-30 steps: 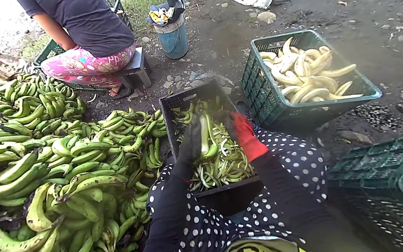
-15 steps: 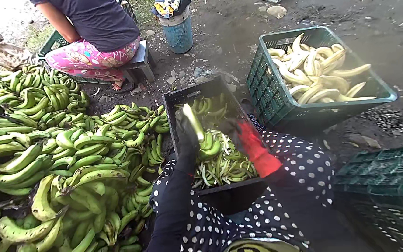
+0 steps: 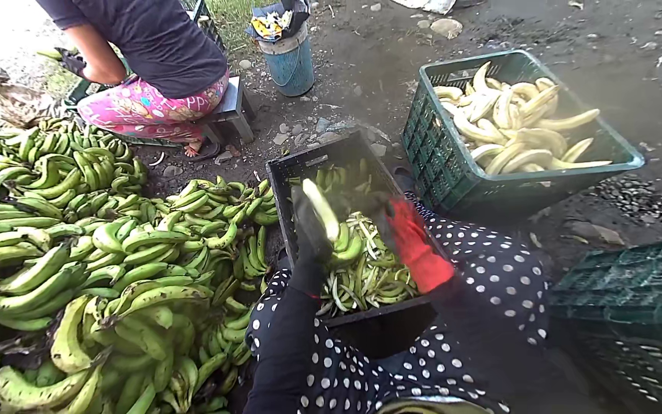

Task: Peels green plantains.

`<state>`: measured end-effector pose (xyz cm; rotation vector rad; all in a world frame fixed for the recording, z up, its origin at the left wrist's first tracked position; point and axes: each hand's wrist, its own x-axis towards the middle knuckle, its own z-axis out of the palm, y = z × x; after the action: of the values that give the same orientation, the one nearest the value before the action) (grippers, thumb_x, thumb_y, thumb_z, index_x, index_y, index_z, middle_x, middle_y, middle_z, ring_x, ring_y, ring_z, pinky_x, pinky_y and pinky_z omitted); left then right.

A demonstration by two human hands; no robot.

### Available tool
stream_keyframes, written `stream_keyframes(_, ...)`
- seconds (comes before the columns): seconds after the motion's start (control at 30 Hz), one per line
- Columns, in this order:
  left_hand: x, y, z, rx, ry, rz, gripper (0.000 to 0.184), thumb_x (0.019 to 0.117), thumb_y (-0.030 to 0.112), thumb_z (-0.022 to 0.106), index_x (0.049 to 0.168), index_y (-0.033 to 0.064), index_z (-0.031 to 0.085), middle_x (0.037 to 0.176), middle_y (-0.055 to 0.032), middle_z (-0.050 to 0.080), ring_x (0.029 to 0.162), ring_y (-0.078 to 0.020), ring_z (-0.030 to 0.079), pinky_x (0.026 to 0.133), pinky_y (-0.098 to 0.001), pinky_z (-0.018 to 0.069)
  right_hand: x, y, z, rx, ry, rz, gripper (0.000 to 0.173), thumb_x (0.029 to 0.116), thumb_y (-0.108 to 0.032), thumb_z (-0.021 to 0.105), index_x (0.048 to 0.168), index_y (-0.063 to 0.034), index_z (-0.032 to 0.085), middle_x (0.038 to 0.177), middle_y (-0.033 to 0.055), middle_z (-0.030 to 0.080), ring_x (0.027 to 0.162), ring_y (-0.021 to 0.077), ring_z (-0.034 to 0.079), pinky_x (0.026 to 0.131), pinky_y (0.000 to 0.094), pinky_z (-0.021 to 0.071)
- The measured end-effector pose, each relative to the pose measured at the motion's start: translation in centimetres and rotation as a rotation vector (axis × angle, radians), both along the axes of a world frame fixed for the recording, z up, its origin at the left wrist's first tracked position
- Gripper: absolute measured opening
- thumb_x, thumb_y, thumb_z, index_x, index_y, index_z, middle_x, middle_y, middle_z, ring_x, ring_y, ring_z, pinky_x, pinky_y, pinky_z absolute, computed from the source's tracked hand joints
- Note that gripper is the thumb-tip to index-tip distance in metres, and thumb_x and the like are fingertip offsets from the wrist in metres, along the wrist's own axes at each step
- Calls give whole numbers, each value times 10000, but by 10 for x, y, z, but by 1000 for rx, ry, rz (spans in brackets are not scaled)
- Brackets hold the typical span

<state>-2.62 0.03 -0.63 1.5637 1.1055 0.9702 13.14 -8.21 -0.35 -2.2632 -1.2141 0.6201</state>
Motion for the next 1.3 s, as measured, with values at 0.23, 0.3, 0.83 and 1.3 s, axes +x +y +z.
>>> stream_keyframes(0.23,5,2,3,-161,471,147,402,1053,206,496,1394,-6,531,1342,-242,583,1232,-353,566,1008,-521,479,-34,-29,-11,-12,-27,53,519,976,-499,536,1409,-227,629,1405,244,571,1355,492,462,1055,707,347)
stream_keyframes(0.3,-4,0,5,-92,610,23,565,994,105,590,1505,-37,397,1498,-294,444,1394,-422,435,1111,-581,378,-34,-21,-5,6,18,56,484,999,-454,532,1403,-208,633,1371,235,599,1332,473,493,1047,691,366)
stream_keyframes(0.83,-12,3,11,-51,-27,-197,496,1086,455,307,1523,244,411,1088,-79,684,835,-189,661,711,-419,578,6,-14,-29,396,407,50,336,1048,-200,483,1308,-59,643,1213,138,692,1102,243,659,958,473,531)
stream_keyframes(1.3,-4,91,-83,-204,1060,-305,623,1075,527,352,1529,105,411,1355,-238,599,1265,-413,576,1045,-630,442,68,-62,-92,253,1233,-401,821,1059,-606,23,1224,-55,609,748,104,679,637,293,696,534,520,600)
